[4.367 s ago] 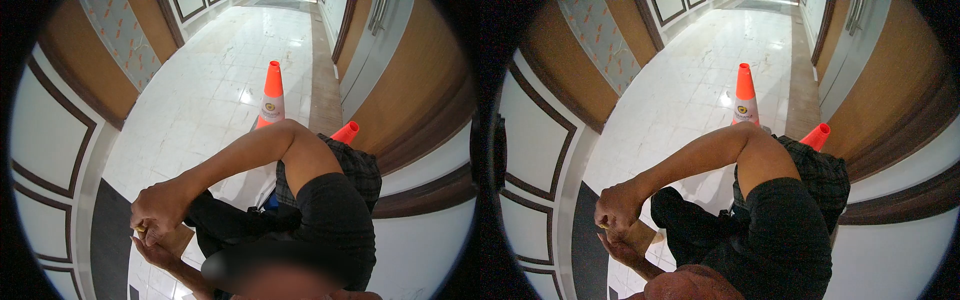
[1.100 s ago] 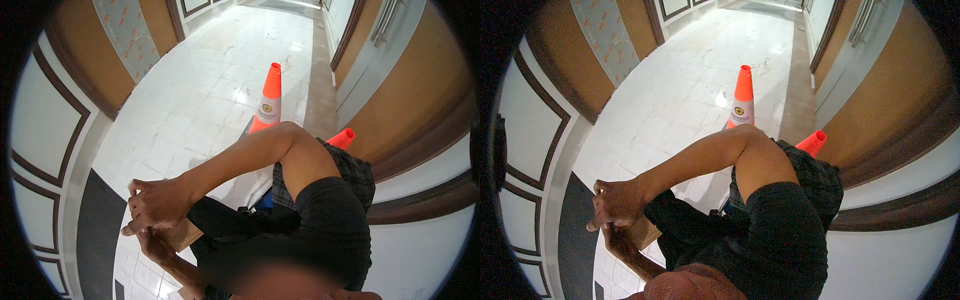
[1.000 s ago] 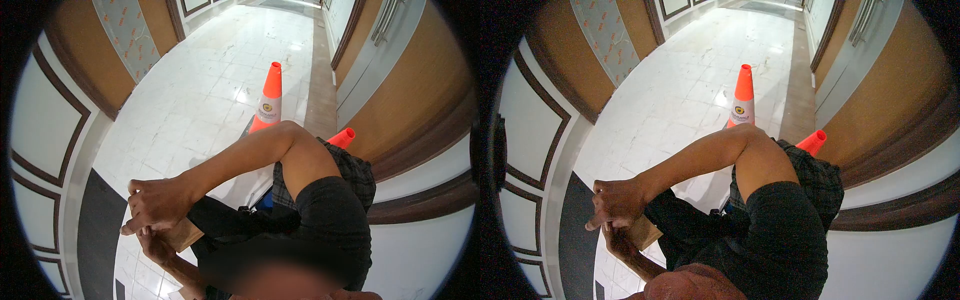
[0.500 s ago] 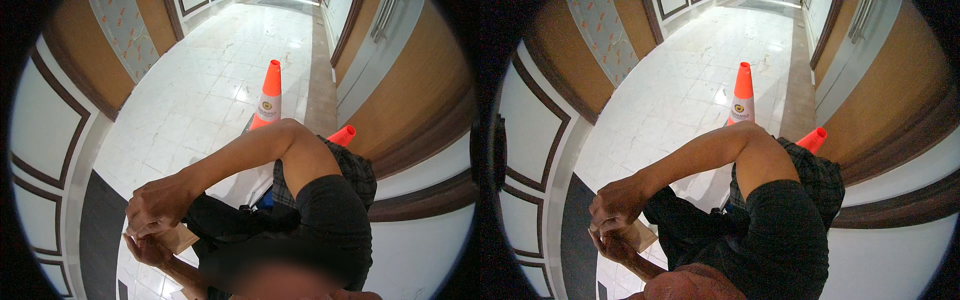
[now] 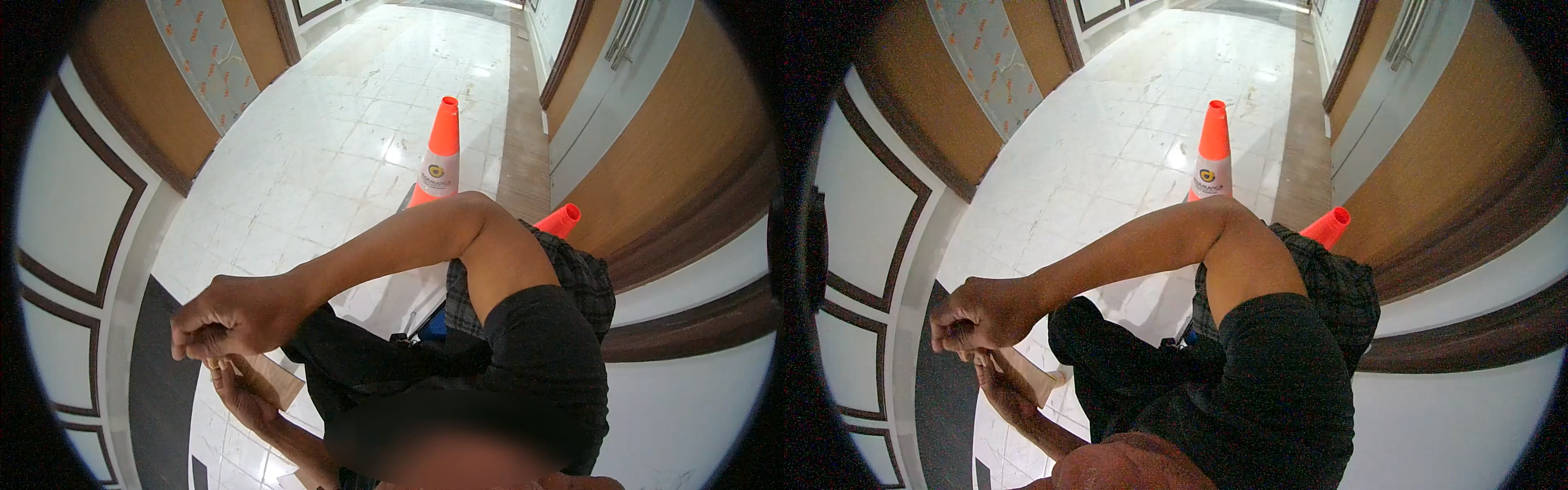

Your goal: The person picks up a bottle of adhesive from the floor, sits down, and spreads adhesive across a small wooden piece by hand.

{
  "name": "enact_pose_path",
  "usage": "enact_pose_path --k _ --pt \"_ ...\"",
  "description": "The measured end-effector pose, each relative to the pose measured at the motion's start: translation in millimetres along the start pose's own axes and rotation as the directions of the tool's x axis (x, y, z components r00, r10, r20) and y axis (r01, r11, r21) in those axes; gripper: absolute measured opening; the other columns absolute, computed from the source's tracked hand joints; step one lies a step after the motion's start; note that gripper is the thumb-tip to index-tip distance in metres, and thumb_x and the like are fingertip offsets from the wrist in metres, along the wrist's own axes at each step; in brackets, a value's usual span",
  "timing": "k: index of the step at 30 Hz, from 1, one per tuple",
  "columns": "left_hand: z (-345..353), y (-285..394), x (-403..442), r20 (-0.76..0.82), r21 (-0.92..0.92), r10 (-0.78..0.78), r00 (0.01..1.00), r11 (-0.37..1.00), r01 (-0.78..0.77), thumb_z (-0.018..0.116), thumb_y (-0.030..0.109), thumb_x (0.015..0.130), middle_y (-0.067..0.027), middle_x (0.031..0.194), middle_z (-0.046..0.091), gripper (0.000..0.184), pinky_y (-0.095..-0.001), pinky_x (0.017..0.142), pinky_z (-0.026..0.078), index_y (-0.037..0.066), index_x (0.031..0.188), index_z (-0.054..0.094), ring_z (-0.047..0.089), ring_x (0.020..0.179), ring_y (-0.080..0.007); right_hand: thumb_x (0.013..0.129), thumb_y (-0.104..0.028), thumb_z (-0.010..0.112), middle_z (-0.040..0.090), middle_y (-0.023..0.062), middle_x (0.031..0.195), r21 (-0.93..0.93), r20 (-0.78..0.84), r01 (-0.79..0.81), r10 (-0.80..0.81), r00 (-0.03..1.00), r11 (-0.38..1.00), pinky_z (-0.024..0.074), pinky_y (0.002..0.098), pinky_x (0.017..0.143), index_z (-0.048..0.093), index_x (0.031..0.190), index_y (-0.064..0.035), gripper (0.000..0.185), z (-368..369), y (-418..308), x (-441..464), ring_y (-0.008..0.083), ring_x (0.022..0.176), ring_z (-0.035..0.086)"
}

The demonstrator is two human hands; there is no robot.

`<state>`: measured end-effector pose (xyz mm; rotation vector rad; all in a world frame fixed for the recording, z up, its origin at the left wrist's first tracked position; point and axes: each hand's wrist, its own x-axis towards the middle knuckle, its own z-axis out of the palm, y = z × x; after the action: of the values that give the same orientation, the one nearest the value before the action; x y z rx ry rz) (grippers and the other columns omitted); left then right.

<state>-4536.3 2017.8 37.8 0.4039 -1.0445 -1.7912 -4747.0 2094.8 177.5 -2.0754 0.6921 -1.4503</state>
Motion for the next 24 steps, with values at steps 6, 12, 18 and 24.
enact_pose_path --k 6,12,18,24 --pt "43.8 13.2 -7.6 0.089 0.044 0.029 0.996 0.998 -0.033 0.056 0.019 0.101 -0.0135 0.118 0.065 0.029 -0.0326 0.098 0.052 -0.002 0.120 0.060 0.064 0.110 -0.0205 0.108 -0.031 0.045 0.063 0.0113 0.093 0.428 0.033 -0.396 0.424 0.905 0.813 0.0528 0.0272 0.060 0.059 0.109 -0.0020 0.032 -11.2 -5.3 2.3 0.0112 0.074 0.063" --pt "-16.2 -8.2 2.5 -0.043 0.187 -0.054 0.998 0.980 0.061 0.055 0.030 0.098 -0.0039 0.089 0.056 0.023 -0.0328 0.078 0.046 0.009 0.092 0.061 0.053 0.082 -0.0174 0.102 -0.035 0.057 0.057 0.0049 0.090 0.348 0.022 -0.580 0.612 0.790 0.736 0.0477 0.0235 0.060 0.058 0.124 -0.0063 0.036 -17.7 -17.4 9.6 0.0097 0.072 0.055" --pt "-16.4 56.4 -17.5 -0.270 0.350 -0.117 0.956 0.913 0.211 0.062 0.031 0.097 -0.0008 0.082 0.061 0.026 -0.0262 0.067 0.046 0.009 0.084 0.063 0.053 0.070 -0.0122 0.085 -0.001 0.069 0.059 0.0096 0.108 0.427 -0.089 -0.541 0.629 0.772 0.725 0.0450 0.0266 0.070 0.049 0.136 -0.0038 0.054 -13.5 -28.2 -2.1 0.0121 0.086 0.053" --pt "-65.6 98.3 -68.8 -0.231 0.080 -0.279 0.932 0.949 0.304 0.067 0.019 0.096 -0.0023 0.087 0.067 0.014 -0.0216 0.071 0.055 0.004 0.096 0.067 0.063 0.076 -0.0068 0.097 -0.034 0.067 0.043 -0.0018 0.062 0.462 -0.091 -0.509 0.609 0.788 0.726 0.0364 0.0253 0.055 0.050 0.125 -0.0012 0.046 -19.4 -12.0 -7.7 0.0107 0.056 0.042"
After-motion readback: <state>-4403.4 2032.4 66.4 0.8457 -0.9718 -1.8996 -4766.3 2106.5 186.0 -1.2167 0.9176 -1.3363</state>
